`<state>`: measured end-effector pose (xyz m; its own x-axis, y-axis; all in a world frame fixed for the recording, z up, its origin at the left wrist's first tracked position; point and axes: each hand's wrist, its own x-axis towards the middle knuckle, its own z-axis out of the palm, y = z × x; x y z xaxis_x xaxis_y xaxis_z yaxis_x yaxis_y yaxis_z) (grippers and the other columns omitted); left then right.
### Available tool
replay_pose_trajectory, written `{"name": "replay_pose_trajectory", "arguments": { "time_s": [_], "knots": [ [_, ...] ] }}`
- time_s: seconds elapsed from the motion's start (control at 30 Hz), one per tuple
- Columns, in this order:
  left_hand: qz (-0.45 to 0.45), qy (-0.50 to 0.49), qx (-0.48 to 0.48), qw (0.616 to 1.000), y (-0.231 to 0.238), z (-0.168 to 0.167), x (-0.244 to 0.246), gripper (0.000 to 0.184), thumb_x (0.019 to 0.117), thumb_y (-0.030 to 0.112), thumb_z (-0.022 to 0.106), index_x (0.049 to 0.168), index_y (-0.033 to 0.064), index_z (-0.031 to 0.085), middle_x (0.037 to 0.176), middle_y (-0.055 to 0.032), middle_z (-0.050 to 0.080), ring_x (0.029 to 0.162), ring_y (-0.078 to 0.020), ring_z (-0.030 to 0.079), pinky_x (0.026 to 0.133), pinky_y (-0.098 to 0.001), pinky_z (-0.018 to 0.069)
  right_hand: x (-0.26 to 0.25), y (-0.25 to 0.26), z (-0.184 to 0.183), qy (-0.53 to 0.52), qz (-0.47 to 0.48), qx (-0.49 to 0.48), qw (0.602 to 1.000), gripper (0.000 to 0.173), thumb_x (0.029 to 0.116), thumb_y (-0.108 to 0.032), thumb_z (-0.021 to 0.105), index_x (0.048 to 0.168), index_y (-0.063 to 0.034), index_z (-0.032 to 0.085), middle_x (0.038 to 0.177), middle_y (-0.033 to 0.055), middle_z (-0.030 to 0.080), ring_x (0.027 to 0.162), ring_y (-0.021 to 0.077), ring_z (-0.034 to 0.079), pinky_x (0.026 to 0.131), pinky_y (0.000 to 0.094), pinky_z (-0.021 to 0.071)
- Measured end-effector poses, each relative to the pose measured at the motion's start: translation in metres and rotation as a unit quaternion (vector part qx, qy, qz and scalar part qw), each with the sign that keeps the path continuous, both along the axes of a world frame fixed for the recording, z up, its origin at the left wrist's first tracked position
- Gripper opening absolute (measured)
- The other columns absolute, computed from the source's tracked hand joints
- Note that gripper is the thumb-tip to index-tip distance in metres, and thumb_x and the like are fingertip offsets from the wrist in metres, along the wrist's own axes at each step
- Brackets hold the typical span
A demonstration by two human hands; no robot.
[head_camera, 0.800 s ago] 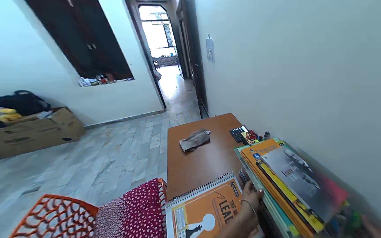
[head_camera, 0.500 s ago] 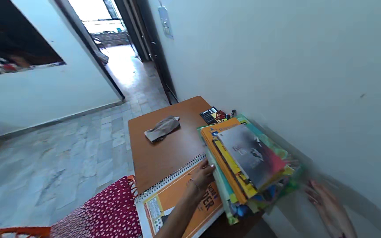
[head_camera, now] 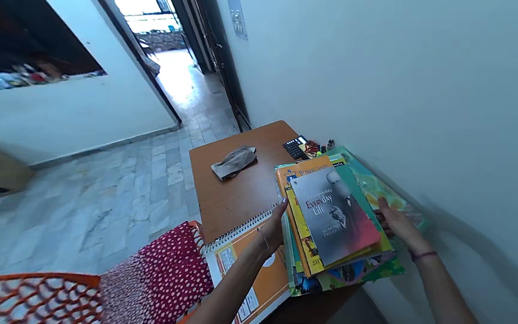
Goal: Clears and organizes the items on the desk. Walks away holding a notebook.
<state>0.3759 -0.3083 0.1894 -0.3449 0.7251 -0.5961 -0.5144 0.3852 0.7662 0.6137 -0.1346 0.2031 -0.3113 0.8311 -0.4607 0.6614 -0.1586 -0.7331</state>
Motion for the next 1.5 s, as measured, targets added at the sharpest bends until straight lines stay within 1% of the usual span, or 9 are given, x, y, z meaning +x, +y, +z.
{"name": "replay_pose_trajectory", "arguments": {
  "time_s": [0.1,0.27,0.53,0.6,0.7,0.87,1.13,1.37,1.5],
  "knots": [
    [-0.007,0.004,0.001,1.0,0.005,-0.017,-0.004,0.07,0.1099,0.048,0.033,0.163,0.0112,0.007,0.142,-0.0265,0.051,0.122,-0.036,0.059,0.096,-0.0517,0.052,-0.02,0.003,0.006,-0.008,0.017,-0.008,1.0,0.076,0.1075,-0.058,0.027,0.133,0.0075,0.057,0.127,0.0308,0.059,0.114,0.0391,0.059,0.096,0.054,0.046],
    [0.004,0.019,0.042,0.999,0.009,-0.011,-0.023,0.076,0.1005,0.027,0.065,0.157,0.006,0.019,0.129,-0.0235,0.058,0.108,-0.0272,0.064,0.09,-0.0426,0.0556,-0.052,-0.022,0.018,0.008,-0.012,0.058,0.998,0.066,0.1063,-0.048,0.046,0.125,0.0138,0.058,0.122,0.033,0.059,0.114,0.0397,0.057,0.098,0.0583,0.0426],
    [-0.18,0.088,0.081,0.976,0.003,0.026,-0.195,0.041,0.1082,0.026,0.046,0.143,0.0063,0.041,0.105,-0.0074,0.065,0.088,-0.0127,0.066,0.079,-0.0333,0.0573,-0.171,-0.11,0.033,0.206,-0.116,-0.019,0.971,0.052,0.1073,-0.04,0.048,0.137,0.0032,0.05,0.128,0.0168,0.06,0.116,0.02,0.059,0.096,0.0395,0.0504],
    [-0.219,0.106,0.075,0.967,0.006,0.022,-0.25,0.037,0.1099,0.03,0.038,0.137,0.0075,0.047,0.102,-0.0044,0.067,0.087,-0.0104,0.066,0.078,-0.0312,0.0579,-0.219,-0.134,0.024,0.299,-0.156,-0.065,0.939,0.04,0.1078,-0.031,0.05,0.13,0.0013,0.055,0.11,0.0112,0.068,0.098,0.0142,0.068,0.084,0.0321,0.0576],
    [-0.194,0.152,-0.015,0.969,0.01,0.013,-0.307,0.042,0.1098,0.043,0.037,0.122,0.009,0.058,0.094,-0.0019,0.065,0.081,-0.0083,0.064,0.074,-0.029,0.0553,-0.283,-0.167,0.008,0.376,-0.182,-0.154,0.896,0.039,0.1091,-0.025,0.046,0.136,0.0035,0.049,0.116,0.0158,0.065,0.103,0.0189,0.066,0.088,0.0346,0.0566],
    [-0.231,0.2,-0.069,0.95,0.024,-0.031,-0.376,0.047,0.1086,0.044,0.041,0.134,0.0068,0.055,0.112,-0.009,0.063,0.094,-0.0122,0.061,0.086,-0.0337,0.0516,-0.358,-0.195,-0.034,0.346,-0.264,-0.225,0.872,0.052,0.1055,-0.026,0.055,0.147,0.0015,0.041,0.148,0.0219,0.046,0.135,0.0307,0.047,0.11,0.0482,0.0403],
    [-0.34,0.215,-0.074,0.913,0.072,-0.111,-0.407,0.049,0.107,0.038,0.05,0.137,-0.0001,0.053,0.126,-0.0204,0.06,0.109,-0.0253,0.06,0.096,-0.0447,0.0485,-0.397,-0.188,-0.098,0.269,-0.361,-0.277,0.849,0.065,0.1031,-0.029,0.058,0.154,0.0021,0.031,0.16,0.0233,0.03,0.148,0.036,0.029,0.117,0.0568,0.0274],
    [-0.398,0.273,-0.083,0.872,0.11,-0.136,-0.392,0.085,0.0976,0.042,0.067,0.158,-0.0017,0.026,0.166,-0.0316,0.009,0.152,-0.0467,0.018,0.119,-0.059,0.027,-0.397,-0.177,-0.106,0.24,-0.413,-0.321,0.818,0.064,0.1045,-0.03,0.055,0.156,-0.0015,0.029,0.163,0.0218,0.024,0.151,0.0365,0.024,0.118,0.0574,0.0259],
    [-0.424,0.305,-0.075,0.85,0.116,-0.138,-0.394,0.075,0.0981,0.044,0.065,0.153,-0.0006,0.04,0.168,-0.0291,0.0,0.154,-0.048,0.004,0.121,-0.0619,0.0167,-0.395,-0.169,-0.102,0.243,-0.437,-0.336,0.798,0.065,0.1048,-0.028,0.054,0.157,-0.0041,0.025,0.163,0.0222,0.023,0.15,0.0375,0.026,0.117,0.0558,0.0289]
  ]
}}
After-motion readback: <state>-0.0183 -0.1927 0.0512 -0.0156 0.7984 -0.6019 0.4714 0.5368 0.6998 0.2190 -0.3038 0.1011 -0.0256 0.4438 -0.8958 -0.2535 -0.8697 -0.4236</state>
